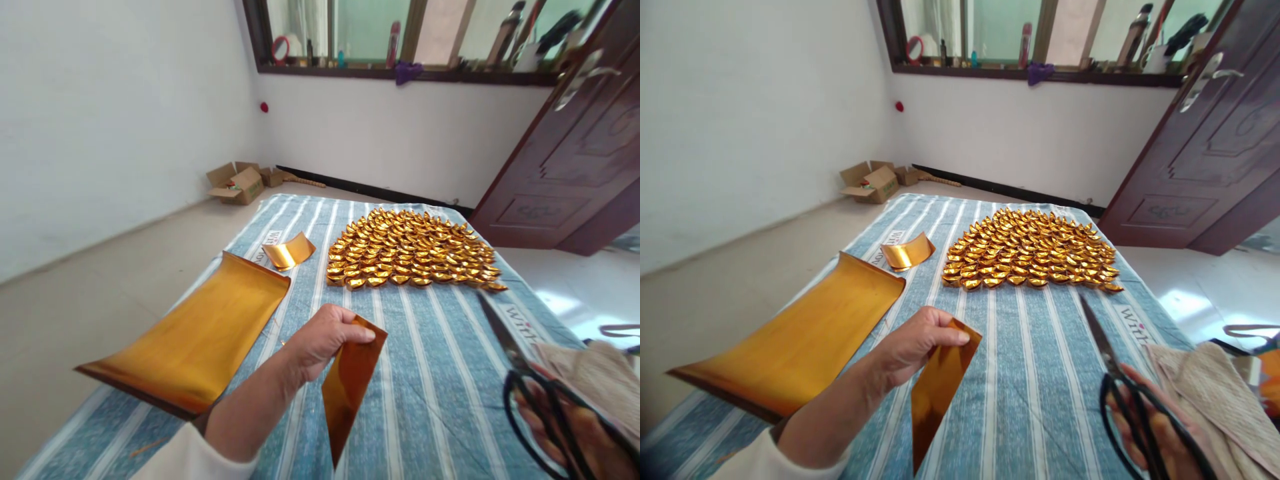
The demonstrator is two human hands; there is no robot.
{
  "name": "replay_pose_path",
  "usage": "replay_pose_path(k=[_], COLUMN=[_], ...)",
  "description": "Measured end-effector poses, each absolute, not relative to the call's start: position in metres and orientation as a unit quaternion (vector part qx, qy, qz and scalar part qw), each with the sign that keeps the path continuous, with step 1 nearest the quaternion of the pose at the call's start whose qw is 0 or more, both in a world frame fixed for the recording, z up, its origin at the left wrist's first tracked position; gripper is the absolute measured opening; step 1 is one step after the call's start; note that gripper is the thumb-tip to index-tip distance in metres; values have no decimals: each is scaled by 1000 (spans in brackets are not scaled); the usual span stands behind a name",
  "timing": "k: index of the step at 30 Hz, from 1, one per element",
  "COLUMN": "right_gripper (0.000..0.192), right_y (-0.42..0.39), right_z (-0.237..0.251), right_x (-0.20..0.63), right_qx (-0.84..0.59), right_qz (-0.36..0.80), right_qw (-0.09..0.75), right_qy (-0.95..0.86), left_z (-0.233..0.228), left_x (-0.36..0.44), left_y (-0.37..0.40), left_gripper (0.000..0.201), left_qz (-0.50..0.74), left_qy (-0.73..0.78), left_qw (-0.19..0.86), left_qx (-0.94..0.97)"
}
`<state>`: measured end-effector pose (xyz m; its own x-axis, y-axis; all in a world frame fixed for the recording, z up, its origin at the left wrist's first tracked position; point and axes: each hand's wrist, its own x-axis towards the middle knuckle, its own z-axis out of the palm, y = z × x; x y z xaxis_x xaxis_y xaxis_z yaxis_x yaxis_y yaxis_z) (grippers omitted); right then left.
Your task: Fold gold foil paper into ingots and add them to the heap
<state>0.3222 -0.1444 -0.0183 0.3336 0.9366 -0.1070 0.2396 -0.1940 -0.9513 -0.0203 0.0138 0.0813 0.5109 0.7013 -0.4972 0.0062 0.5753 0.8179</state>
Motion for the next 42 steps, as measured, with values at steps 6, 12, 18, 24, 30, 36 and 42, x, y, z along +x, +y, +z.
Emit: replay_pose_path(k=[6,12,18,24,30,36,42], right_gripper=[71,58,74,74,83,70,72], right_y=[-124,-116,-120,-118,-117,-119,-118], right_z=[16,43,36,29,21,21,27], right_x=[226,207,221,226,230,225,220], right_qx=[-471,-483,-442,-426,-435,-466,-467], right_qz=[665,673,649,639,648,617,635], right_qw=[468,397,368,338,316,313,315], right_qy=[-342,-396,-498,-544,-539,-552,-528], left_z=[92,95,92,89,88,86,84], left_x=[-16,-18,-18,-16,-15,-15,-15], left_y=[13,13,11,8,7,7,6], left_gripper=[14,10,8,8,5,6,7], left_qz=[189,162,159,141,133,137,141], left_qy=[448,441,440,431,452,457,453], left_qw=[756,751,746,763,750,756,764], left_qx=[437,464,474,460,464,449,438])
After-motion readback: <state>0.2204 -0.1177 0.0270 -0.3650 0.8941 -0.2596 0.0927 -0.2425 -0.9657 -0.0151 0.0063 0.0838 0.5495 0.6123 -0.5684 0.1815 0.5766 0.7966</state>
